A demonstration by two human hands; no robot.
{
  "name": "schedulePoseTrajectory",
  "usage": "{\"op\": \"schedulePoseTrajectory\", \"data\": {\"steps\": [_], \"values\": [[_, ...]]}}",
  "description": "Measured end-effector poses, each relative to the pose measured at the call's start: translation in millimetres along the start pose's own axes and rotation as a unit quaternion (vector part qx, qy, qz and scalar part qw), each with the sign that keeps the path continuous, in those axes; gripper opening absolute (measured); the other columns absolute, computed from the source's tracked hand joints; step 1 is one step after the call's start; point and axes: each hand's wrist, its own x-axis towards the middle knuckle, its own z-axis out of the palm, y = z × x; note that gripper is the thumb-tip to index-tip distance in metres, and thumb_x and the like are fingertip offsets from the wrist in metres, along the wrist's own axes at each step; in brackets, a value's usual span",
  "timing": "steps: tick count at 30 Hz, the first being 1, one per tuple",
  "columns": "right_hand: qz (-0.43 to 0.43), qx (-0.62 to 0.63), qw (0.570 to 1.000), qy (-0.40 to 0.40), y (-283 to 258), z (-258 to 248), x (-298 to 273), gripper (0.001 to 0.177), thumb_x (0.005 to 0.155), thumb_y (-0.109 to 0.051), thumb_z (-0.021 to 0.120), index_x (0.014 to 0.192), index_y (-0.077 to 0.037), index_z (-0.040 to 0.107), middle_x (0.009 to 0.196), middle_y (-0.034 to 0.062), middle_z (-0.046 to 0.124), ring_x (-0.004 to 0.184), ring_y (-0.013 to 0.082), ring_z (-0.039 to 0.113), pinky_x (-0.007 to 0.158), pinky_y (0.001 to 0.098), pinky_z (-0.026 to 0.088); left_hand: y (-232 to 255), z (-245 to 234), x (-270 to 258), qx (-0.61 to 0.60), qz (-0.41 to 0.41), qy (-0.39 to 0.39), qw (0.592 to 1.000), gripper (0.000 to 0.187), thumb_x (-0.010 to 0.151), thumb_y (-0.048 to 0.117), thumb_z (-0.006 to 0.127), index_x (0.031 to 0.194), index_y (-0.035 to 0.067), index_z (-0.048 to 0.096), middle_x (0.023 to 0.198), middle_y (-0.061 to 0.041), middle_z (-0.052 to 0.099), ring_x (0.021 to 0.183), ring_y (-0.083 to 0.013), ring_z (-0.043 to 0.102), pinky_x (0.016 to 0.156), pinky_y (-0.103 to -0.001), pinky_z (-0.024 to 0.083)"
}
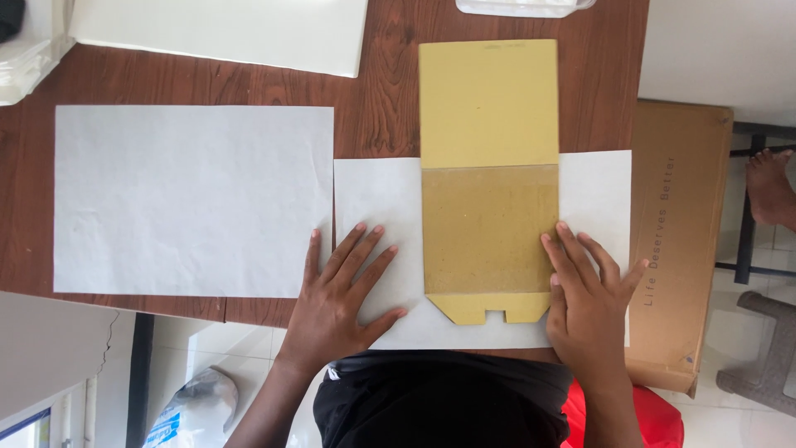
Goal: Assembling paper bags by folding paper around a template and applying glue with a brush.
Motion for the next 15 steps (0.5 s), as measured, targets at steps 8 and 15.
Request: {"op": "schedulePoseTrajectory", "data": {"steps": [8, 15], "values": [[0.019, -0.038, 0.998, 0.037, -4.2, -1.7, -4.3, 0.045, 0.1, -0.025, 0.061, 0.144, -0.017, 0.065, 0.151, -0.0015, 0.06, 0.129, 0.0259, 0.054, 0.115, 0.0831, -0.006, -0.7, -3.2, 2.9, -0.003, 0.002, 0.006, 1.0, 0.068, 0.096, 0.053, 0.067, 0.149, 0.014, 0.051, 0.159, -0.011, 0.047, 0.152, -0.0308, 0.039, 0.125, -0.066, 0.016], [0.009, -0.039, 0.997, -0.069, -0.2, -26.8, 3.8, 0.067, 0.088, -0.053, 0.058, 0.148, -0.024, 0.055, 0.159, -0.0077, 0.047, 0.129, 0.0287, 0.05, 0.111, 0.0863, -0.005, -1.7, -6.2, 2.5, -0.038, -0.002, 0.006, 0.999, 0.066, 0.094, 0.05, 0.069, 0.146, 0.013, 0.054, 0.157, -0.012, 0.049, 0.151, -0.0317, 0.04, 0.125, -0.066, 0.015]]}}
